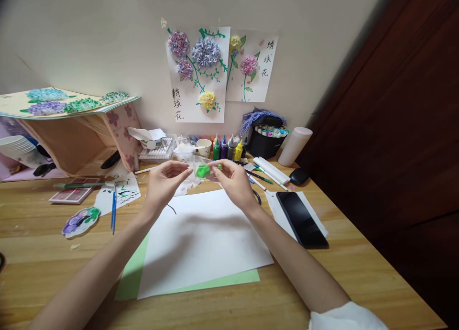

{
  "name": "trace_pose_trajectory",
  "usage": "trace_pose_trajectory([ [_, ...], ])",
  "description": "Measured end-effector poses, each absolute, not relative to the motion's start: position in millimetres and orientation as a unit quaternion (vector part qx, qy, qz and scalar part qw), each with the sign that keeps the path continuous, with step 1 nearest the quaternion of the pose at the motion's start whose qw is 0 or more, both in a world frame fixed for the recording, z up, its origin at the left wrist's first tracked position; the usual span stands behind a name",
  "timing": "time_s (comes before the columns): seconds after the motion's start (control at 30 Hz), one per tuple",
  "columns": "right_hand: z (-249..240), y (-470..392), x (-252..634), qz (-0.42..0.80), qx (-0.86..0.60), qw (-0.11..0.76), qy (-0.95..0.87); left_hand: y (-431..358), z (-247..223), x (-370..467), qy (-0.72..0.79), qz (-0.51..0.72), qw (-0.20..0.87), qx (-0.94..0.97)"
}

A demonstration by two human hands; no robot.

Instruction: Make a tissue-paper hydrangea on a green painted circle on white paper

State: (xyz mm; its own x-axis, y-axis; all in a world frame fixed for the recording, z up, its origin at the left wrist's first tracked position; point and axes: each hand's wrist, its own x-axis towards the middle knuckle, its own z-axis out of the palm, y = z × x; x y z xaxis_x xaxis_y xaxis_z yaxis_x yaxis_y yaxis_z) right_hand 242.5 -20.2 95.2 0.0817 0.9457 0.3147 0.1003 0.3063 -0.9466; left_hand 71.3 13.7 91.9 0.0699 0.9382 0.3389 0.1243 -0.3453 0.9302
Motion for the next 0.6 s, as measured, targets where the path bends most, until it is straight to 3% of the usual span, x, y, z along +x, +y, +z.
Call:
trace_pose_trajectory([
  [0.2,93,-16,246,0.383,-0.451,0.583,-0.556,14,92,73,0.407,0.52,0.424,0.62],
  [0.43,90,-9,248,0.544,-0.424,0.568,-0.449,13,96,75,0.354,0.481,0.533,0.599],
  [0.6,89,-15,241,0.589,-0.408,0.538,-0.445,5,97,78,0.336,0.445,0.454,0.695],
])
